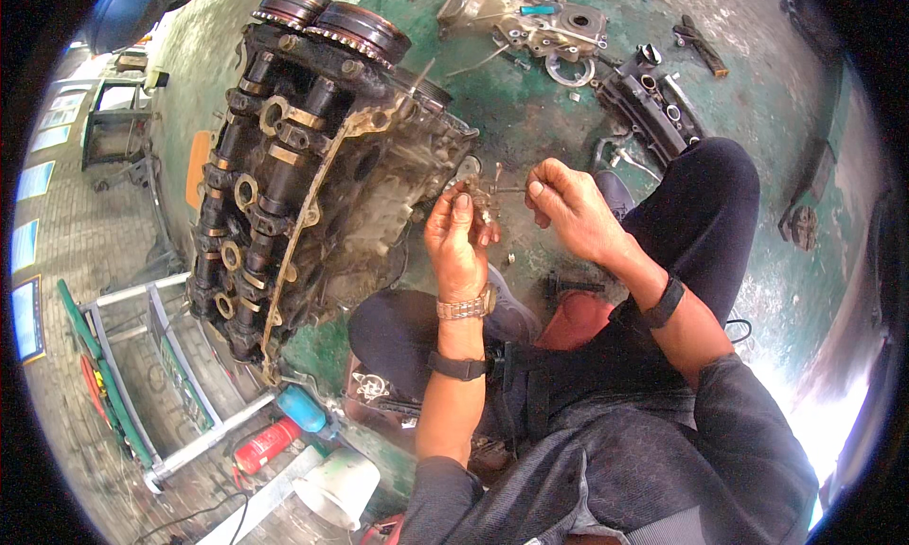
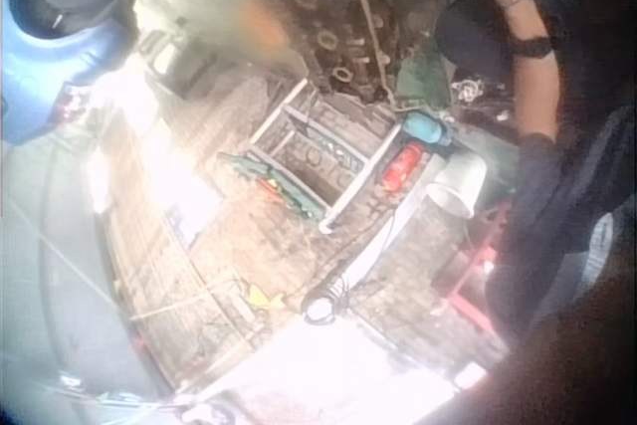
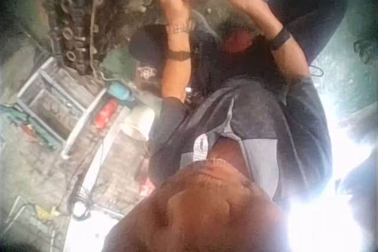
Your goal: The person sits on the floor of a garage and handles small engine components, repeatedly picking up parts from a tray and manipulating them by hand. The person works near a disassembled engine block and other engine parts on the floor.
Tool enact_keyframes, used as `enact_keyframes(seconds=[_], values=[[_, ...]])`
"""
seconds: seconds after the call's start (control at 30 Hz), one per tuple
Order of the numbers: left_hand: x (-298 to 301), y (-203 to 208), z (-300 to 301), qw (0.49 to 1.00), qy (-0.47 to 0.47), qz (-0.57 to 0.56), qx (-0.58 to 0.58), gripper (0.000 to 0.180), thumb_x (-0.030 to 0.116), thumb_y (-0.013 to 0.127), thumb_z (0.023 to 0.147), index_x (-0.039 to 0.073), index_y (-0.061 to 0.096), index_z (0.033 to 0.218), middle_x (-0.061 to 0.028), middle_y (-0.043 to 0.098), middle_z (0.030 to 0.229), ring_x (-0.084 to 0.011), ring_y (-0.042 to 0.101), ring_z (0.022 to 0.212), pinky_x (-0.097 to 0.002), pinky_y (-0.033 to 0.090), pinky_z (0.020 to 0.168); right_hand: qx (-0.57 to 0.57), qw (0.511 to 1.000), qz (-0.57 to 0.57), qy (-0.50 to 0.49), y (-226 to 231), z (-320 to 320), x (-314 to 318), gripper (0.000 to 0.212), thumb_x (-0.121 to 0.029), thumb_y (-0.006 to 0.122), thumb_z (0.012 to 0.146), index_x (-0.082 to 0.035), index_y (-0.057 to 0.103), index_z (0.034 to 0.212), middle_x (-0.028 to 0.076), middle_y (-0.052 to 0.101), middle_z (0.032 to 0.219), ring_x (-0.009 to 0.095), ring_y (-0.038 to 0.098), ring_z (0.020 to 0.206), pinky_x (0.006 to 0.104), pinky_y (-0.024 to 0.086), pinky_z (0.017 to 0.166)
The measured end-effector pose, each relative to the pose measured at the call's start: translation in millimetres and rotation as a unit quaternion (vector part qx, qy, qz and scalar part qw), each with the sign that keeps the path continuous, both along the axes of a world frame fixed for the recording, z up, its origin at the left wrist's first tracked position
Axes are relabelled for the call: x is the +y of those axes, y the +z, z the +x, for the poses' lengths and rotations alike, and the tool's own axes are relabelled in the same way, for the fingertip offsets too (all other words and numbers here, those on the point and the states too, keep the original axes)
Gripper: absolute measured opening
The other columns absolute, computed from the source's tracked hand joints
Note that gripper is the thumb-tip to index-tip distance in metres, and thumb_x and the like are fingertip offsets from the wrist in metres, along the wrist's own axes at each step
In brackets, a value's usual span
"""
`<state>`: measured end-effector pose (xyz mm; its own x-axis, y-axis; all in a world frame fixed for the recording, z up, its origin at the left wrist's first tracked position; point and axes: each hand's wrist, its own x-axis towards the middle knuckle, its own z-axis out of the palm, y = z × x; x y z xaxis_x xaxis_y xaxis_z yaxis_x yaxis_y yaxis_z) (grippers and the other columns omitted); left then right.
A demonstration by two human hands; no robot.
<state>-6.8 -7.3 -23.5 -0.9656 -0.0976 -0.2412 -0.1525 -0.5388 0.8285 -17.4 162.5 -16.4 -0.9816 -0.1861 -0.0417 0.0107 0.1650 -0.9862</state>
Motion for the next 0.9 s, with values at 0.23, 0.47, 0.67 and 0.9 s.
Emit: enact_keyframes(seconds=[0.23, 0.47, 0.67, 0.9], values=[[-1, 12, 3, 0.979, -0.127, -0.159, 0.0, 0.021, 0.018, 0.057, 0.093, 0.003, 0.063, 0.106, 0.0031, 0.053, 0.067, -0.0044, 0.044, 0.051, -0.0201, 0.036, 0.046, 0.067, 0.996, 0.055, 0.007, 1, 0, -1, 0.017, -0.013, 0.051, 0.091, 0.002, 0.051, 0.083, 0.009, 0.053, 0.063, 0.015, 0.054, 0.057, 0.0307, 0.044, 0.053], [13, 8, 10, 0.954, -0.172, -0.242, 0.033, 0.017, 0.012, 0.06, 0.091, 0.002, 0.063, 0.104, 0.0055, 0.053, 0.067, -0.0023, 0.043, 0.052, -0.0193, 0.036, 0.045, 0.107, 0.988, 0.11, -0.013, 4, -1, 0, 0.017, -0.012, 0.054, 0.085, 0.004, 0.052, 0.081, 0.021, 0.054, 0.065, 0.034, 0.056, 0.059, 0.0389, 0.043, 0.056], [10, 7, 8, 0.957, -0.133, -0.257, 0.02, 0.01, 0.004, 0.059, 0.089, 0.003, 0.061, 0.098, 0.0075, 0.051, 0.068, 0.0001, 0.041, 0.053, -0.0173, 0.034, 0.044, 0.06, 0.988, 0.138, 0.016, 2, -2, 3, 0.015, -0.01, 0.055, 0.082, 0.005, 0.055, 0.082, 0.023, 0.057, 0.07, 0.037, 0.058, 0.064, 0.0408, 0.045, 0.058], [6, 3, 6, 0.957, -0.135, -0.254, -0.04, 0.012, 0.003, 0.059, 0.088, 0.004, 0.062, 0.099, 0.0075, 0.054, 0.076, 0.0004, 0.043, 0.06, -0.0156, 0.033, 0.051, 0.115, 0.983, 0.135, 0.042, 2, -3, 6, 0.016, -0.011, 0.062, 0.08, 0.003, 0.057, 0.084, 0.022, 0.058, 0.071, 0.035, 0.058, 0.065, 0.0396, 0.046, 0.059]])
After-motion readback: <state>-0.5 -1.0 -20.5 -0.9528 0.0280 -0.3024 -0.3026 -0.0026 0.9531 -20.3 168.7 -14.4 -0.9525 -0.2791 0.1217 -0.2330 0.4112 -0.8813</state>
